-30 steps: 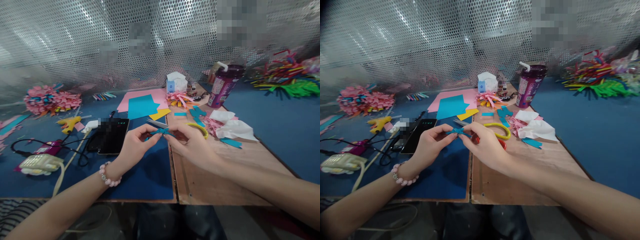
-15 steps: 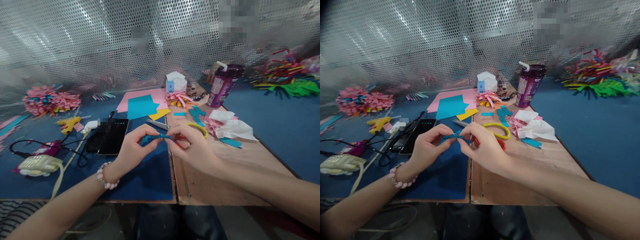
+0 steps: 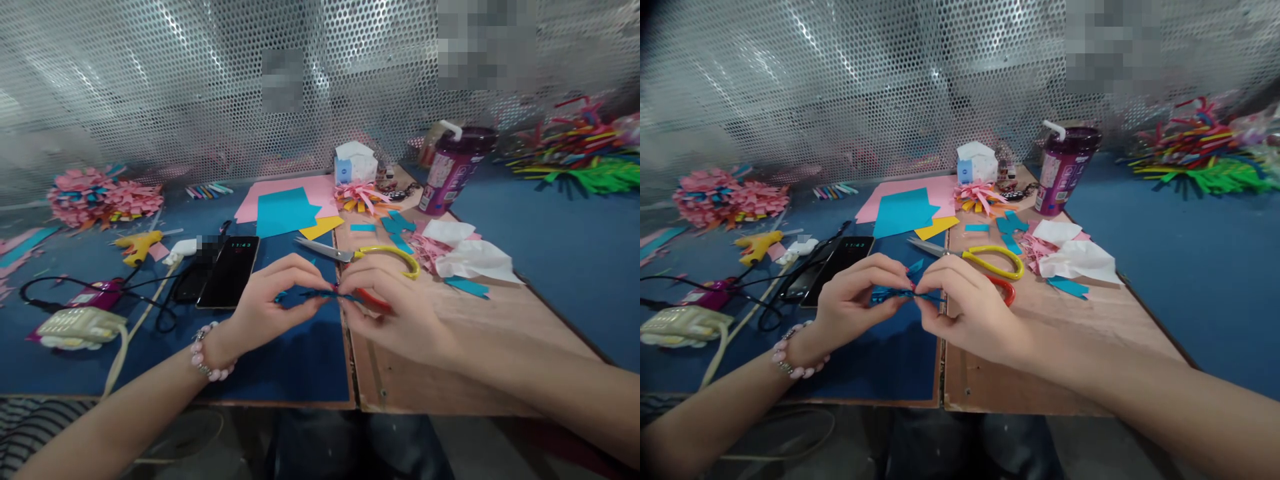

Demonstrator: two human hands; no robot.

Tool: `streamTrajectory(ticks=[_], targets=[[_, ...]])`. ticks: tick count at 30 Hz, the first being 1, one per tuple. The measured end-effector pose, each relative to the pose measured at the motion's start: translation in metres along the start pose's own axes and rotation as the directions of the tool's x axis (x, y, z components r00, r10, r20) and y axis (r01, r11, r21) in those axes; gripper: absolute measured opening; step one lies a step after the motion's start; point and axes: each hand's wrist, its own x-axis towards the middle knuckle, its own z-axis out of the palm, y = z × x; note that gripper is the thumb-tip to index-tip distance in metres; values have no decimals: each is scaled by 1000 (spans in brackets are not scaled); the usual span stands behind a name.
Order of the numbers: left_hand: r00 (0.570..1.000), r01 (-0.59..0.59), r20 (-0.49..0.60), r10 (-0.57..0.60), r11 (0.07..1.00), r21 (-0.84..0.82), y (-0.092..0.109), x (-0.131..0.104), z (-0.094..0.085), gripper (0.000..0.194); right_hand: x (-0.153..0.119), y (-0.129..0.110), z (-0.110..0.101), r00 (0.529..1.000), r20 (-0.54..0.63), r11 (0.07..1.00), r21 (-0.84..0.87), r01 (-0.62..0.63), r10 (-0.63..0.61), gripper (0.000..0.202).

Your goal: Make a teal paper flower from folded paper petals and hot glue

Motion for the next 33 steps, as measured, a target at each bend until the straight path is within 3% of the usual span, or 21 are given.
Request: streamTrajectory(ticks=[5, 10, 24, 33], targets=[[1000, -14, 22, 14, 1000, 6, -1, -1, -2, 20, -2, 0, -3, 993, -5, 992, -47, 115, -115, 20], [991, -121, 68, 117, 991, 53, 1, 0, -3, 19, -7, 4, -2, 981, 2, 976, -99, 195, -196, 22], [962, -252, 137, 235, 960, 120, -1, -3, -3, 20, -14, 9, -1, 966, 38, 963, -83, 258, -256, 21], [962, -258, 127, 241, 956, 142, 2, -1, -1, 16, -15, 7, 1, 972, 31, 971, -38, 234, -233, 21]])
